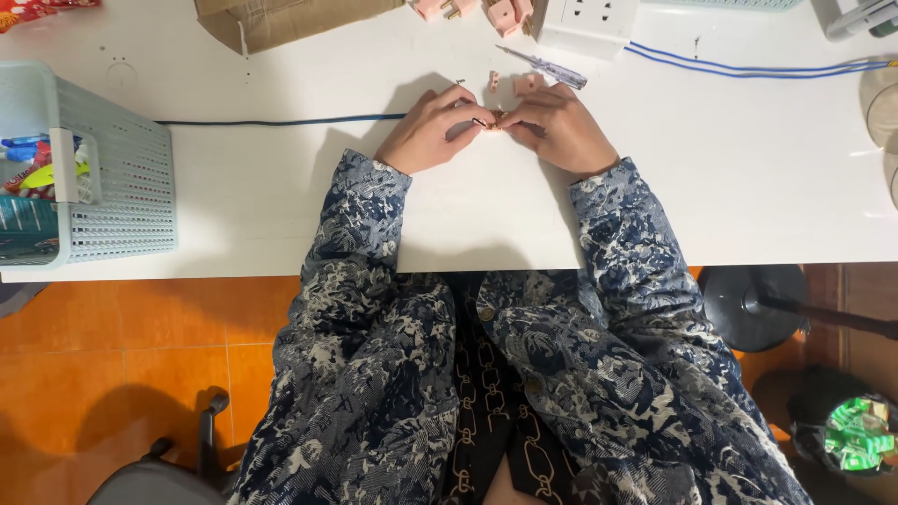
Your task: Attaching small plastic connectors to a wire using a screwdriver
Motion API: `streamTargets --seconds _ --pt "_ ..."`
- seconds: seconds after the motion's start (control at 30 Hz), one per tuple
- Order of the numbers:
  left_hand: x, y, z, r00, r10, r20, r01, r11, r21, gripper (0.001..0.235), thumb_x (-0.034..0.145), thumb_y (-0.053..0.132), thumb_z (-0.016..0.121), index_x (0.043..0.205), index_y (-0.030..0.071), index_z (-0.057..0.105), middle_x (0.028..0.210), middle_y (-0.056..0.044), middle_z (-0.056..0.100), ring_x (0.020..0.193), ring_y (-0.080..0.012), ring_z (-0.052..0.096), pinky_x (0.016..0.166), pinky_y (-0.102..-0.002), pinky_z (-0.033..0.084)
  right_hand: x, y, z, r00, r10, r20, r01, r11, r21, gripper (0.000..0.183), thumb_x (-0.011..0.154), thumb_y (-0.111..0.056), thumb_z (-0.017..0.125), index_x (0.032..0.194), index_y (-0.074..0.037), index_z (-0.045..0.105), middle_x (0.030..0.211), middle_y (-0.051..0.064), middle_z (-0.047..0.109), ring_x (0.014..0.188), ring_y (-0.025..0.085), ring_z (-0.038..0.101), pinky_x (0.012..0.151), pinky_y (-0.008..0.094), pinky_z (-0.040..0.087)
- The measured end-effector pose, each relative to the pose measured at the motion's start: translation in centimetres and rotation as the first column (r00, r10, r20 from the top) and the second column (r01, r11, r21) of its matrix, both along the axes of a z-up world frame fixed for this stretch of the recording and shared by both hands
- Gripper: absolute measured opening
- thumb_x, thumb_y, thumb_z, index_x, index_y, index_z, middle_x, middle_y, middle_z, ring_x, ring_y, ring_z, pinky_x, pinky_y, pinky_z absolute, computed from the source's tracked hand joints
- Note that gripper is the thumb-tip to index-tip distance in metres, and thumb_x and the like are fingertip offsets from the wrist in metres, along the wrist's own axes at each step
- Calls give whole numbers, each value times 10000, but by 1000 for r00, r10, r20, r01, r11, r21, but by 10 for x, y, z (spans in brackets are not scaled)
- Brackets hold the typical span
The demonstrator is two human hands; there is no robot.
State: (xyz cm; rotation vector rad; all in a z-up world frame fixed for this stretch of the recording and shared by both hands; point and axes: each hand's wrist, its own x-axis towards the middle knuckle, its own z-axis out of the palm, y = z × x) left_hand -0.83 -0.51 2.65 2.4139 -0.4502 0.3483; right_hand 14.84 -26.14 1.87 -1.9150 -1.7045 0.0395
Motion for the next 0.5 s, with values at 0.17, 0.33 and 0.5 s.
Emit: streamTargets --seconds 0.17,0.33,0.5 --pt "0 1 -4 1000 4 -29 -4 1000 -23 230 1178 155 700 1386 190 791 1255 -17 656 1192 -232 697 1048 -474 466 -1 2 -5 1000 -14 -12 14 1000 20 133 1104 -100 880 1235 -126 880 1180 58 842 1161 283 748 1115 457 461" --pt "3 6 -16 999 1 -33 -2 1000 -25 240 1129 149 719 1336 260 769 1279 -41 671 1237 -357 753 1003 -507 534 -9 1 21 999 -26 -41 26 1000 7 76 1091 -84 853 1165 -85 871 1049 134 846 1148 383 789 1004 478 504" --pt "4 7 -21 999 12 -49 -12 1000 -12 216 1143 189 717 1330 281 776 1300 -26 673 1283 -326 747 1026 -485 529 -15 3 28 998 -52 -23 51 998 -34 107 1101 -102 840 1196 -77 881 1064 140 860 1117 335 782 1045 443 508"
